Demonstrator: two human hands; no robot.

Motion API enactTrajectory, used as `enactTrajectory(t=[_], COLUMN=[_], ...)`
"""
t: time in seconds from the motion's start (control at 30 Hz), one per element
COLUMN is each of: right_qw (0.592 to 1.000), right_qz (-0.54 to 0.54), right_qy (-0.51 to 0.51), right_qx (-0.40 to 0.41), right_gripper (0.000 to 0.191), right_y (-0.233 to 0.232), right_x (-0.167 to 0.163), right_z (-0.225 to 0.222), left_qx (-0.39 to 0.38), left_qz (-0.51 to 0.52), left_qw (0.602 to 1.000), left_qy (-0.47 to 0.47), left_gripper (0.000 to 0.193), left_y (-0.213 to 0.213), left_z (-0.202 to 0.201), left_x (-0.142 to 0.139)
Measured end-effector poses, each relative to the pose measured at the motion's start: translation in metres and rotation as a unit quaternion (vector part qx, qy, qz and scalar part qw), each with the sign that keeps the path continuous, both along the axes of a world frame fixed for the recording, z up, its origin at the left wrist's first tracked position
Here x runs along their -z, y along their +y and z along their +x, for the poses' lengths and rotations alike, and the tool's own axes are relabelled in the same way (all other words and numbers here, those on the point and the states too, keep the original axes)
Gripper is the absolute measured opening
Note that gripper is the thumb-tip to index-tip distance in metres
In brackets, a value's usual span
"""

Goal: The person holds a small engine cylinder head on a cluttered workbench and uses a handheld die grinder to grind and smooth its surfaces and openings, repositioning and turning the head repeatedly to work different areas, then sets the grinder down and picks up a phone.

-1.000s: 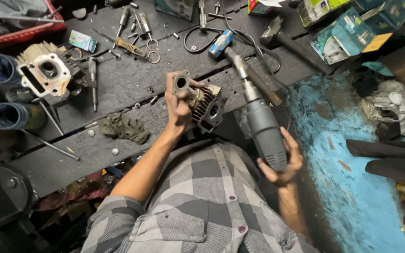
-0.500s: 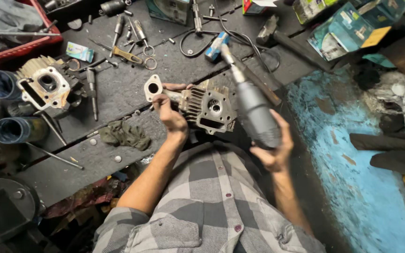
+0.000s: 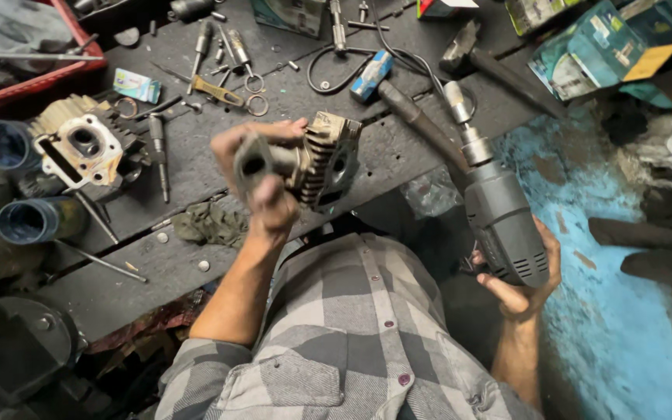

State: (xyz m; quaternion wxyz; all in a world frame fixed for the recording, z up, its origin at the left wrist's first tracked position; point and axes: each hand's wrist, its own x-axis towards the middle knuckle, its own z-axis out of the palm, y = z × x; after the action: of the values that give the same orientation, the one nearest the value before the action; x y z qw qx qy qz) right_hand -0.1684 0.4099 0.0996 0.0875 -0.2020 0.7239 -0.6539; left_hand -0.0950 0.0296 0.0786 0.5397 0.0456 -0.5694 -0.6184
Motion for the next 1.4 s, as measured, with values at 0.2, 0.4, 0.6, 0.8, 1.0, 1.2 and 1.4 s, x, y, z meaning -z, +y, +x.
enactTrajectory(t=[0.2,0.4,0.6,0.8,1.0,1.2,1.4], right_qw=[0.999,0.997,0.998,0.996,0.918,0.805,0.766], right_qz=[0.013,0.015,0.013,0.069,0.295,0.400,0.430], right_qy=[-0.038,-0.063,-0.055,-0.051,0.214,0.341,0.355], right_qx=[0.028,0.035,0.011,-0.009,-0.158,-0.276,-0.320], right_gripper=[0.100,0.099,0.099,0.099,0.095,0.102,0.110], right_y=[-0.001,-0.004,-0.002,-0.002,-0.040,-0.134,-0.197], right_x=[0.002,0.004,0.014,0.024,0.035,0.075,0.084], right_z=[-0.003,-0.001,-0.002,-0.013,-0.031,-0.048,-0.047], left_qx=[0.006,0.130,0.185,0.070,0.116,0.053,-0.029], left_qz=[-0.286,-0.294,-0.327,0.000,0.298,0.420,0.441], left_qw=[0.932,0.863,0.788,0.900,0.946,0.906,0.894], left_qy=[-0.221,-0.391,-0.487,-0.429,-0.056,0.016,0.076], left_gripper=[0.026,0.055,0.061,0.041,0.031,0.027,0.026], left_y=[0.004,-0.014,-0.033,-0.041,-0.046,-0.022,-0.012], left_z=[-0.003,-0.047,-0.049,0.026,0.145,0.212,0.216], left_x=[-0.036,-0.007,-0.005,0.052,0.135,0.164,0.153])
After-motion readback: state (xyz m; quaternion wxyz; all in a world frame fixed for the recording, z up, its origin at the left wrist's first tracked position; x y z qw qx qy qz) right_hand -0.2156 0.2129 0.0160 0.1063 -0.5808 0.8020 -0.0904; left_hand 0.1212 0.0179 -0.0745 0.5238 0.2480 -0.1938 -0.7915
